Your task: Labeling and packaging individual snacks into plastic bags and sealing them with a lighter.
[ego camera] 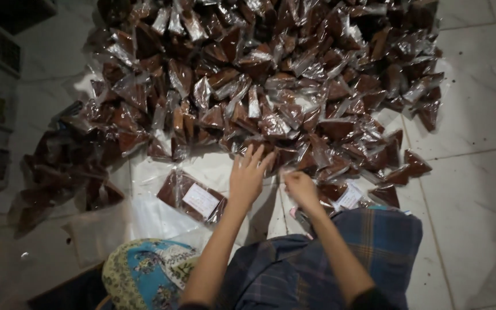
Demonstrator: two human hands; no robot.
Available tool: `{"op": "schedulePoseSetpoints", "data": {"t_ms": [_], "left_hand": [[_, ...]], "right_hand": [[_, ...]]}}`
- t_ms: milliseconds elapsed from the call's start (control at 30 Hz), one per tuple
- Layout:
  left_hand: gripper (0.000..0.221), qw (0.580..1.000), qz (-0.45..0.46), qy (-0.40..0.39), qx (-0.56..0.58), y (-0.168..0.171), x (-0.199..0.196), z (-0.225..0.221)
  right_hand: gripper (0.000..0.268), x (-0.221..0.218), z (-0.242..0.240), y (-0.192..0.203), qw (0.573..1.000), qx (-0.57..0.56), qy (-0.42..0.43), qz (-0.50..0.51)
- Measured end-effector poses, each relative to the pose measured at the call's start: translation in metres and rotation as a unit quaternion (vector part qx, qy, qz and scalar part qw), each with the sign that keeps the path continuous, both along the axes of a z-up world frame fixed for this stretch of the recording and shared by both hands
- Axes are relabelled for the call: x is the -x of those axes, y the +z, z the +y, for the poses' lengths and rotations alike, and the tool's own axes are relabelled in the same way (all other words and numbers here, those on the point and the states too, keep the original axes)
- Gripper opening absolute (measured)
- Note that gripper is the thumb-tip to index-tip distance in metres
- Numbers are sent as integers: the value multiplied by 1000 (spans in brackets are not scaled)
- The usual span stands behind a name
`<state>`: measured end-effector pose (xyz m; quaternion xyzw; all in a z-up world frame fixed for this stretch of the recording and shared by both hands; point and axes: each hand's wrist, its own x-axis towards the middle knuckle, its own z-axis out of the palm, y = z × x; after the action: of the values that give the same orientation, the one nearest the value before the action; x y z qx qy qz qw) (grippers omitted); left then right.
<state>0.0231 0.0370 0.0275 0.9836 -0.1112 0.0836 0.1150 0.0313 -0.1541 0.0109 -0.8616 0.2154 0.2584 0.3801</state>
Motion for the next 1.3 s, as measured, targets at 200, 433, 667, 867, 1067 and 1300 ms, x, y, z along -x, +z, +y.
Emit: {"op": "schedulePoseSetpoints", "data": {"t_ms": [200,433,667,867,1067,1300], "left_hand": [[21,990,-124,46,-57,-32,-59,-5],[34,721,194,309,589,83,31,52],[61,838,158,255,455,85,105,15],[55,987,-6,141,70,13,171,24],[20,922,17,178,343,40,182,26],[17,899,74,194,386,21,183,22]], "right_hand": [[83,-52,84,-40,948,-103,-299,-36],[49,-15,91,32,905,-262,-251,-222],[76,44,96,15,925,-174,123,-313],[84,58,50,-25,897,119,346,-248],[54,85,53,33,870,-328,367,-21],[25,94,70,25,847,-477,-198,125]]}}
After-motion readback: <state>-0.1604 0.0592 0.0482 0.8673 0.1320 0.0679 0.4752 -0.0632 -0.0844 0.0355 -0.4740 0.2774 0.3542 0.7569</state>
